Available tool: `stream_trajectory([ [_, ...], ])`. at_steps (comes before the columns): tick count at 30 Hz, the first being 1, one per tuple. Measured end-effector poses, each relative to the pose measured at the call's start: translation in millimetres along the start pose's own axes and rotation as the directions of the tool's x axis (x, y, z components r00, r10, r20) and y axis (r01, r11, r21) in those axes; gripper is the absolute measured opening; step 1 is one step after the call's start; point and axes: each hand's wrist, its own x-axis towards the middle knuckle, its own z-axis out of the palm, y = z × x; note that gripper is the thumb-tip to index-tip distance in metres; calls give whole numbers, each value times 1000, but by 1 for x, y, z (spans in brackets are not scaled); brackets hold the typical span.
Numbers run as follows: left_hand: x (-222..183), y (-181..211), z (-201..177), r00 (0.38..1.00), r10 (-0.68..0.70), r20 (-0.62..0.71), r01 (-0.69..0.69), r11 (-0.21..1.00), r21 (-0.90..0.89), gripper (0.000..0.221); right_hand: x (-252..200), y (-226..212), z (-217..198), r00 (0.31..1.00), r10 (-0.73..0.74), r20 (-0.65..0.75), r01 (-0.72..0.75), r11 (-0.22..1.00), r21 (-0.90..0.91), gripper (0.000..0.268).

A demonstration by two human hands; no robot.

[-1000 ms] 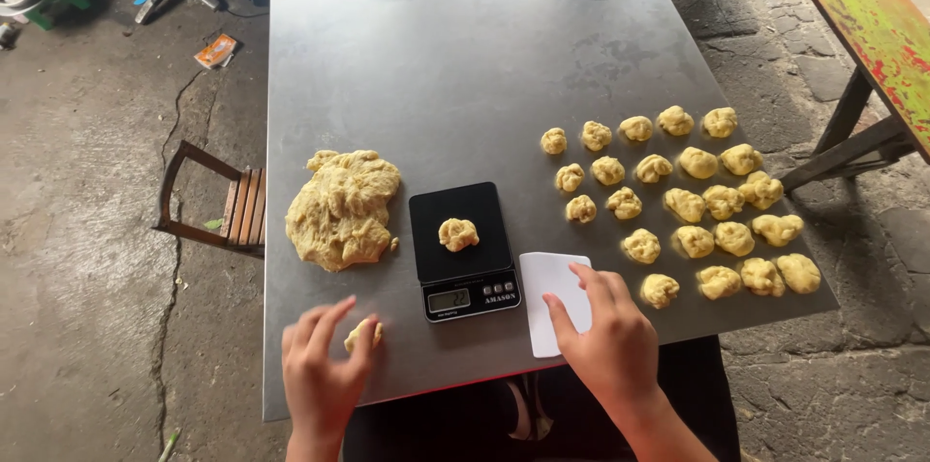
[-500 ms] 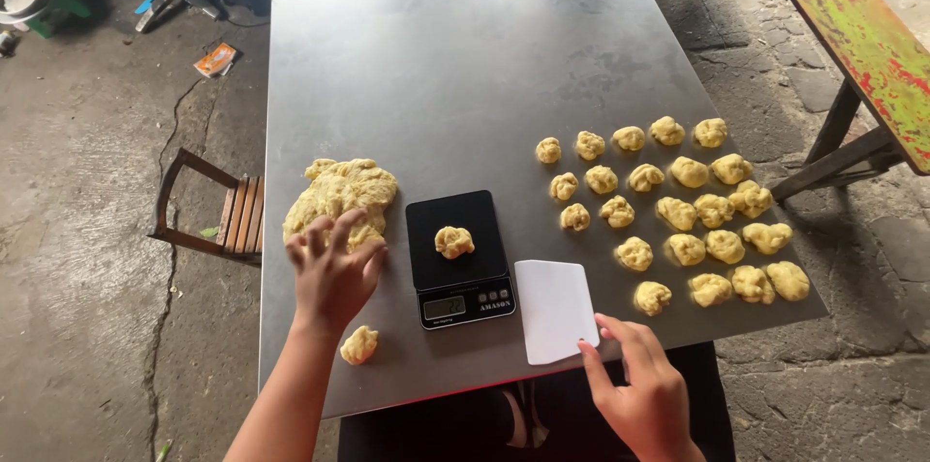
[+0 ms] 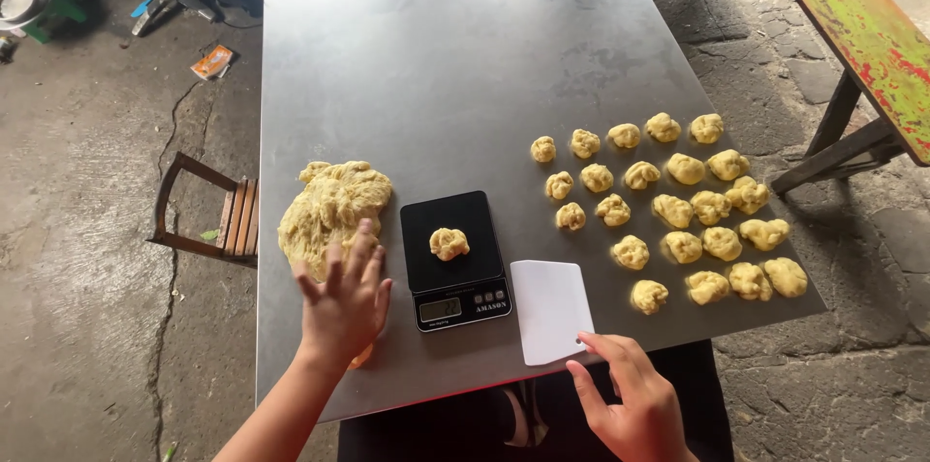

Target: Dividing and weighing dough portions on a digital scale using a bench scraper

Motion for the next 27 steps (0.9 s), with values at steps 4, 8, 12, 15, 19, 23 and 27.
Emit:
stream_trajectory([
  [4, 3, -4, -12, 995, -27, 96, 22, 998, 56, 40, 7, -5, 0, 999, -39, 16, 39, 999, 25, 32],
  [8, -1, -15, -19, 991, -102, 87, 121, 960, -253, 41, 30, -15, 8, 998, -52, 32, 51, 998, 33, 33],
  [12, -28, -22, -52, 915, -346, 208, 402, 733, -548, 46, 58, -26, 31, 972, 37, 232, -34, 999, -19, 50],
  [15, -69, -17, -50, 873, -444, 202, 418, 467, -780, 47, 86, -29, 67, 955, 58, 292, -53, 998, -25, 57],
  [19, -107, 11, -41, 805, -500, 320, 525, 347, -777, 71, 122, -32, 123, 930, 106, 352, -86, 994, -74, 68],
  [23, -106, 23, -39, 829, -544, 126, 414, 448, -793, 64, 132, -28, 163, 919, 106, 380, 19, 951, -310, 58],
  [27, -105, 27, -32, 802, -597, 17, 368, 471, -802, 35, 132, -26, 174, 919, 111, 378, 22, 944, -331, 25],
])
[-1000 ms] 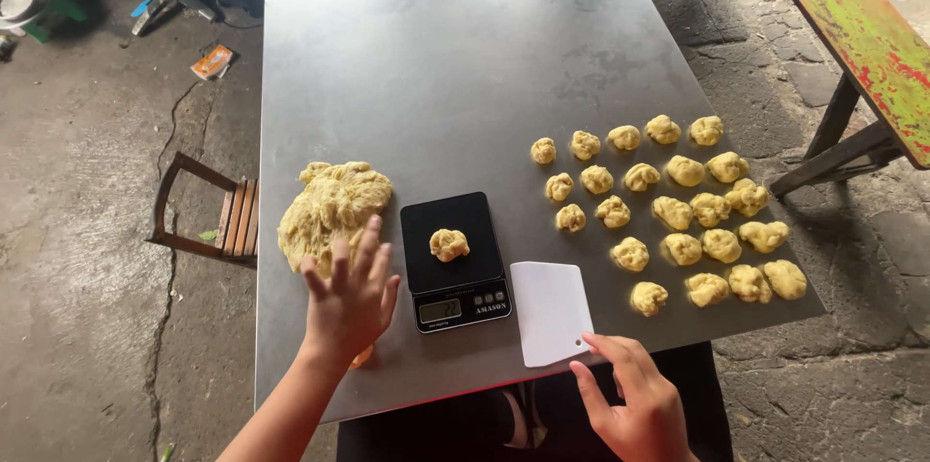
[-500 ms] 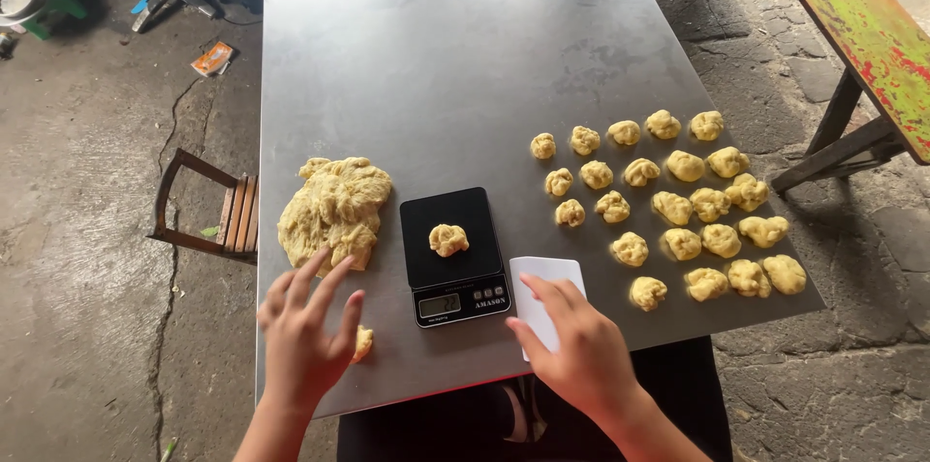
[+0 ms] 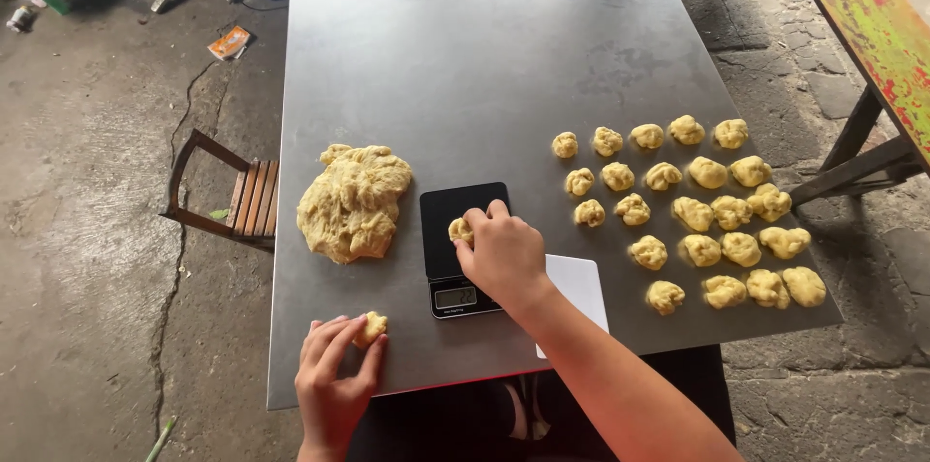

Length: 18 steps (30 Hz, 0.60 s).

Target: Dividing and weighing dough portions on a digital scale using a bench scraper

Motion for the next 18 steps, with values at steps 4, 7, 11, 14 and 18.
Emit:
stream_trajectory([
  [4, 3, 8, -4, 999, 13, -51, -13, 1000, -9, 26, -3, -1, -1, 998, -15, -63, 16, 1000, 13, 15],
  [7, 1, 4, -8, 997, -15, -78, 14, 1000, -16, 22, -6, -4, -5, 992, -30, -119, 32, 999, 19, 10],
  [11, 0, 0, -19, 983, -122, -136, 117, 992, -40, 19, -17, -17, -21, 973, -66, -220, 83, 994, 67, 7],
  [14, 4, -10, -25, 968, -175, -181, 173, 985, -26, 20, -20, -35, -41, 961, -123, -249, 164, 975, 150, 9],
  [18, 1, -24, -24, 947, -232, -221, 252, 965, 67, 20, -35, -66, -48, 907, -363, -213, 415, 858, 304, 14],
])
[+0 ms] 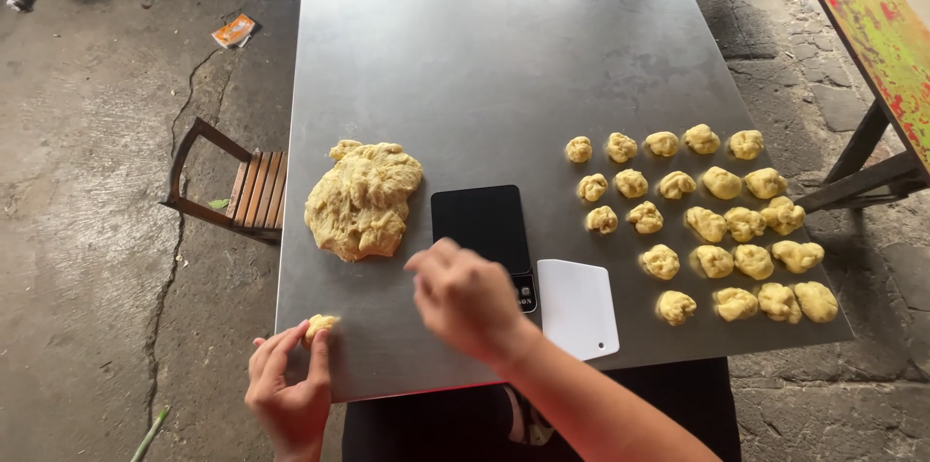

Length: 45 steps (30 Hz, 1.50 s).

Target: Dividing and weighing dough portions on a digital scale using a bench scraper

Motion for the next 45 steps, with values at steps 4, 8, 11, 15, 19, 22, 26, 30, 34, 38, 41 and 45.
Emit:
stream_trajectory([
  [4, 0, 4, 6, 995, 100, 5, -100, 994, 47, 20, -18, -8, 24, 988, -125, 95, 139, 977, -163, 16],
  [8, -1, 3, 9, 993, 120, -2, -120, 993, 22, 21, -29, -3, 11, 992, -59, 112, 75, 987, -144, 37],
  [11, -2, 4, 10, 991, 133, -6, -132, 991, 24, 22, -37, 3, 11, 988, -23, 154, 48, 985, -163, 50],
  [15, -2, 7, 10, 991, 131, -3, -131, 991, 39, 22, -30, -3, 24, 963, -22, 268, 73, 981, -180, 67],
  [19, -4, 5, 10, 991, 137, -3, -137, 989, 48, 23, -25, 4, 62, 934, -3, 357, 113, 951, -288, 75],
  [22, -3, 6, 10, 987, 158, -12, -157, 987, 45, 22, -19, 8, 80, 873, 63, 483, 68, 966, -249, 43],
  [26, -4, 5, 12, 988, 153, -20, -152, 987, 49, 22, -23, 8, 96, 875, 24, 484, 157, 931, -330, 22],
  [30, -4, 5, 11, 985, 170, -24, -168, 984, 54, 22, -22, 1, 78, 888, 15, 461, 122, 956, -266, 21],
  [34, -5, 2, 11, 985, 173, -20, -172, 984, 41, 21, -1, 3, 24, 971, 65, 230, -15, 977, -214, 17],
  [38, -5, 3, 10, 982, 189, -6, -189, 982, 18, 29, 8, 34, 5, 977, 212, -37, -215, 952, -216, 31],
  [41, -5, 3, 10, 981, 193, 4, -193, 981, 21, 33, 4, 57, 10, 963, 244, -116, -268, 917, -296, 37],
  [45, -5, 5, 9, 981, 192, 9, -192, 981, 35, 30, -4, 72, 15, 932, 363, 8, -335, 866, -371, 48],
])
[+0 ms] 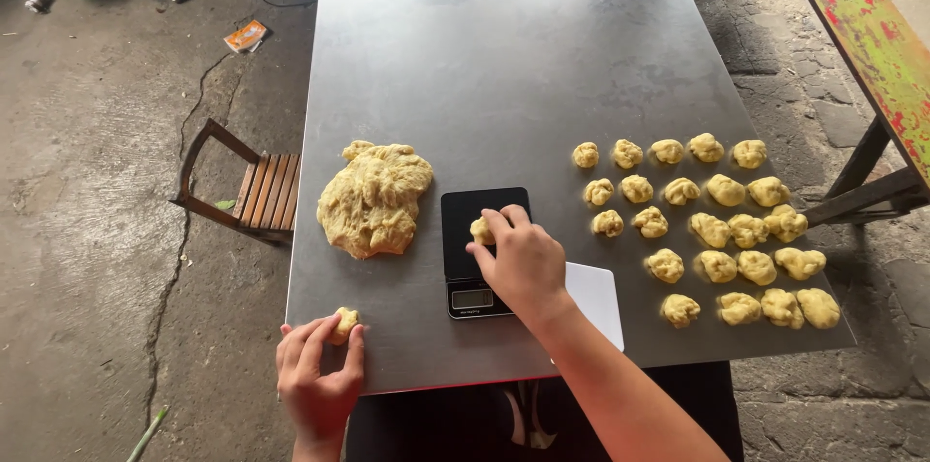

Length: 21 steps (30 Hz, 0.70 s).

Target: Dividing and weighing dough portions on a digital scale using a bench scraper

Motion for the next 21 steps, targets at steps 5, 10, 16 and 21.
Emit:
stream_trajectory([
  [5, -2, -2, 1, 1000, -7, 6, 7, 1000, -2, 28, -26, 5, -47, 979, 2, -205, 36, 983, 182, 49],
  [10, 0, -2, 1, 1000, 0, 1, 0, 1000, -11, 24, -74, 41, -65, 939, 3, -344, 73, 975, 208, 37],
  [16, -1, -3, -1, 999, -6, 34, 6, 1000, 6, 26, -133, 76, -68, 955, 57, -290, -13, 988, 154, 35],
  [21, 5, 14, -13, 996, 38, 77, -38, 999, 3, 63, -157, 87, -68, 996, 87, -22, -88, 995, -36, 61],
])
